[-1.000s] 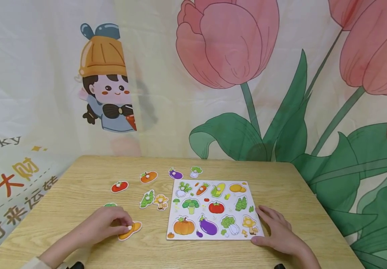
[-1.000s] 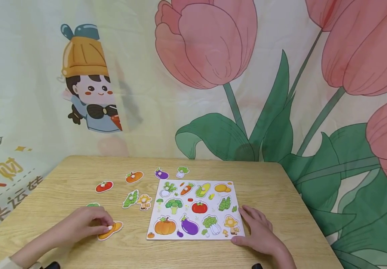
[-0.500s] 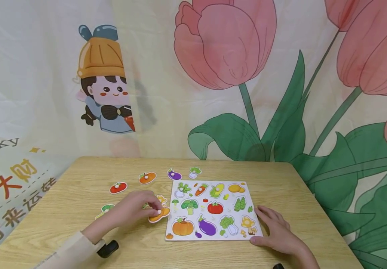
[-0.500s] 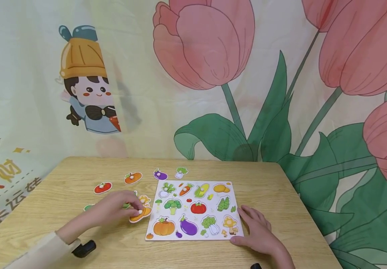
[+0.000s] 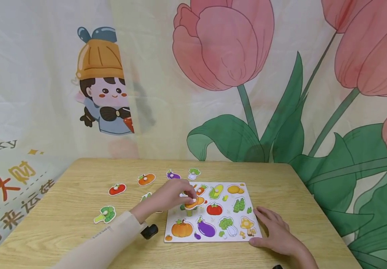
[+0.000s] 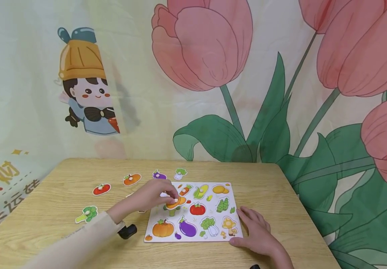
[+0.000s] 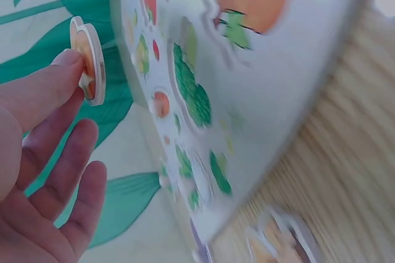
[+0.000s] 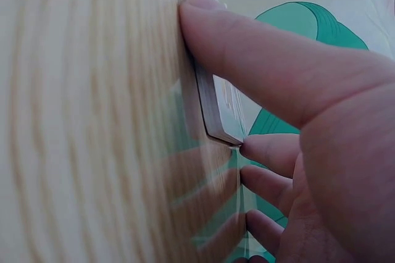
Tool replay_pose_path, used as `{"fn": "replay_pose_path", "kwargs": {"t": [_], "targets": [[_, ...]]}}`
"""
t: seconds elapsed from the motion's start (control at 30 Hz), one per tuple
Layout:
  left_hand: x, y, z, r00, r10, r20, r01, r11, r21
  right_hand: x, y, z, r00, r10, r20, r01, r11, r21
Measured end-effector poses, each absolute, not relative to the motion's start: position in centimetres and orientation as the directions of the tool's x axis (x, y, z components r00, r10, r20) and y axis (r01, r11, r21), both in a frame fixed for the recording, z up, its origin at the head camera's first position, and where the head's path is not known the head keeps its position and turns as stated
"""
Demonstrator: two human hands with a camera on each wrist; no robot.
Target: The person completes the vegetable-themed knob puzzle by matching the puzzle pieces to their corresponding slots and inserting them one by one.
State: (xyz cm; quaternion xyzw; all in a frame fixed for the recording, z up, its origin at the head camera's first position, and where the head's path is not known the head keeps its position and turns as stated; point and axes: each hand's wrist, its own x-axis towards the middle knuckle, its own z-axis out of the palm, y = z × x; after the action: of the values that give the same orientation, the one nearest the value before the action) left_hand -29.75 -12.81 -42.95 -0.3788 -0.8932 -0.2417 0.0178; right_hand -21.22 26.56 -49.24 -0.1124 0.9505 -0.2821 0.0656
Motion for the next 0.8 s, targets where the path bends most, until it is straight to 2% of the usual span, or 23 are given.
{"fn": "replay_pose_path", "kwargs": {"t": [0.43,0.67,0.8], "targets": [[-32.6,-7.2,-44.2,-0.708,0.677,0.201,0.685,0.588,0.43,-21.4,26.6,-48.9,-0.962,-0.269,-0.044,-0.202,0.812,-0.548],[-33.5,-5.6,-44.7,-0.752,0.643,0.146,0.624,0.624,0.47,-21.2,26.5,-49.1,-0.962,-0.27,-0.043,-0.205,0.816,-0.541],[-33.9,-4.6,-44.7,-0.759,0.635,0.144,0.617,0.63,0.471,-21.1,26.6,-49.1,-0.965,-0.258,-0.051,-0.19,0.817,-0.545]]}}
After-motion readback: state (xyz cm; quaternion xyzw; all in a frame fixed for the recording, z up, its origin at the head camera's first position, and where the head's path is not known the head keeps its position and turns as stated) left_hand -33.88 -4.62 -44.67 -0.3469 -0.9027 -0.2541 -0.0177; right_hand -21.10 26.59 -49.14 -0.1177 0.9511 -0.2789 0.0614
